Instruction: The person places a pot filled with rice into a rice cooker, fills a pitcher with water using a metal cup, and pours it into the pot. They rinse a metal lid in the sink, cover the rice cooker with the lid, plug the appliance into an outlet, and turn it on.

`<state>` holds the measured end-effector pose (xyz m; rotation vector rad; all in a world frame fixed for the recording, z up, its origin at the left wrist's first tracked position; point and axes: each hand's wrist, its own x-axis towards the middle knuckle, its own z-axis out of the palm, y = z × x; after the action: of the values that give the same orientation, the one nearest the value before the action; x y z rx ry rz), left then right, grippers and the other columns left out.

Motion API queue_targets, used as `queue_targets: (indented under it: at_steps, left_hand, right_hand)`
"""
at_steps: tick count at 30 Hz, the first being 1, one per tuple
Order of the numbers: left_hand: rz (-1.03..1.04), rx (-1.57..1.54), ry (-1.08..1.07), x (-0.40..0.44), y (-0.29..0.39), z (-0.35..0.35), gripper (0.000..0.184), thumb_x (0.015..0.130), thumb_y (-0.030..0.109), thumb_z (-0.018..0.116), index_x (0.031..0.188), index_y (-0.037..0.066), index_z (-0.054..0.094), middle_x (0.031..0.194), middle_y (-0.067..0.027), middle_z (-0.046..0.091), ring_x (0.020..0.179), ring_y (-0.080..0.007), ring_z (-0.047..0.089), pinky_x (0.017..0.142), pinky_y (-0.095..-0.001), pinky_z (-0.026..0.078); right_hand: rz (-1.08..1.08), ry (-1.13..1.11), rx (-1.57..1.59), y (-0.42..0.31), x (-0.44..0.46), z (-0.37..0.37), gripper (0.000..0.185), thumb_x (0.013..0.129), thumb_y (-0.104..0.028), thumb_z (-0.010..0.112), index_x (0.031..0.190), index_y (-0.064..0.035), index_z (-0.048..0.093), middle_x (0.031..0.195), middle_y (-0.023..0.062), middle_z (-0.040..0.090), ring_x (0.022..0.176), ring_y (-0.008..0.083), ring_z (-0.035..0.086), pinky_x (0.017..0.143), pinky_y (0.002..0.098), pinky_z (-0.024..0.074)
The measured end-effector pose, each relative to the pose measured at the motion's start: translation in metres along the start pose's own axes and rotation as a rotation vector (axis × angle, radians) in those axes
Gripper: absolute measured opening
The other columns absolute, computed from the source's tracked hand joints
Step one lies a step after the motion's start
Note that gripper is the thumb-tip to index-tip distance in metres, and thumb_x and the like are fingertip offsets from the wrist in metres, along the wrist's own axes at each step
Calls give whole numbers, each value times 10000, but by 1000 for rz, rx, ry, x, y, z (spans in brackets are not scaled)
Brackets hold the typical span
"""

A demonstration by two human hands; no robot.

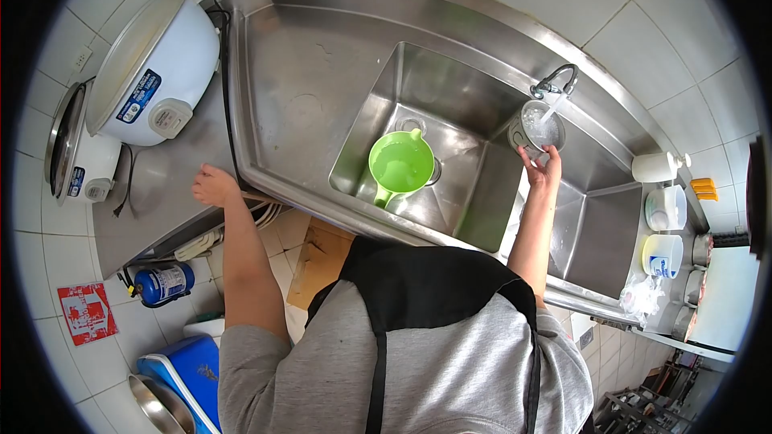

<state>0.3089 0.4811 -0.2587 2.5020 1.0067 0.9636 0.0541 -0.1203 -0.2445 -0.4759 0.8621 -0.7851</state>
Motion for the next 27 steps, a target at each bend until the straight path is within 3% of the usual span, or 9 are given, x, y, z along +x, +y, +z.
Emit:
queue_targets:
  at_steps: [2, 5, 17, 20, 27]
  left_hand:
    - [5, 5, -1, 0, -1, 1, 478, 856, 445, 347, 992, 55, 587, 1026, -199, 514, 1004, -350, 442, 857, -457, 342]
    - [11, 8, 1, 0, -2, 1, 484, 859, 445, 339, 995, 51, 586, 1027, -200, 514, 1008, -350, 441, 858, -458, 343]
    - [-16, -27, -20, -1, 5, -7, 475, 849, 421, 342, 991, 33, 576, 1022, -198, 504, 1018, -346, 424, 863, -457, 327]
    - [-4, 2, 3, -1, 4, -7, 462, 845, 403, 345, 976, 26, 577, 999, -195, 508, 977, -344, 445, 840, -450, 342]
    - [25, -9, 13, -1, 4, -8, 456, 833, 375, 348, 960, 5, 582, 973, -212, 517, 930, -351, 467, 796, -454, 371]
  right_hand:
    - [-1, 26, -4, -1, -3, 3, 605, 628, 12, 543, 1187, 21, 313, 1216, 243, 225, 1075, 440, 390, 766, 583, 491]
    - [32, -17, 8, -1, -2, 2, 374, 665, -17, 520, 1018, -29, 398, 1219, 199, 247, 1177, 341, 241, 694, 585, 513]
    - [36, -2, -49, 5, -10, 6, 382, 689, -21, 502, 1061, -57, 425, 1171, 169, 321, 1134, 330, 295, 685, 580, 514]
    - [0, -31, -73, 10, -15, 7, 405, 660, -29, 543, 1047, -25, 426, 1221, 221, 225, 1156, 402, 292, 752, 596, 484]
    - [-23, -131, -193, 27, -57, 18, 260, 673, -65, 533, 919, -64, 447, 1171, 147, 300, 1087, 326, 348, 739, 582, 492]
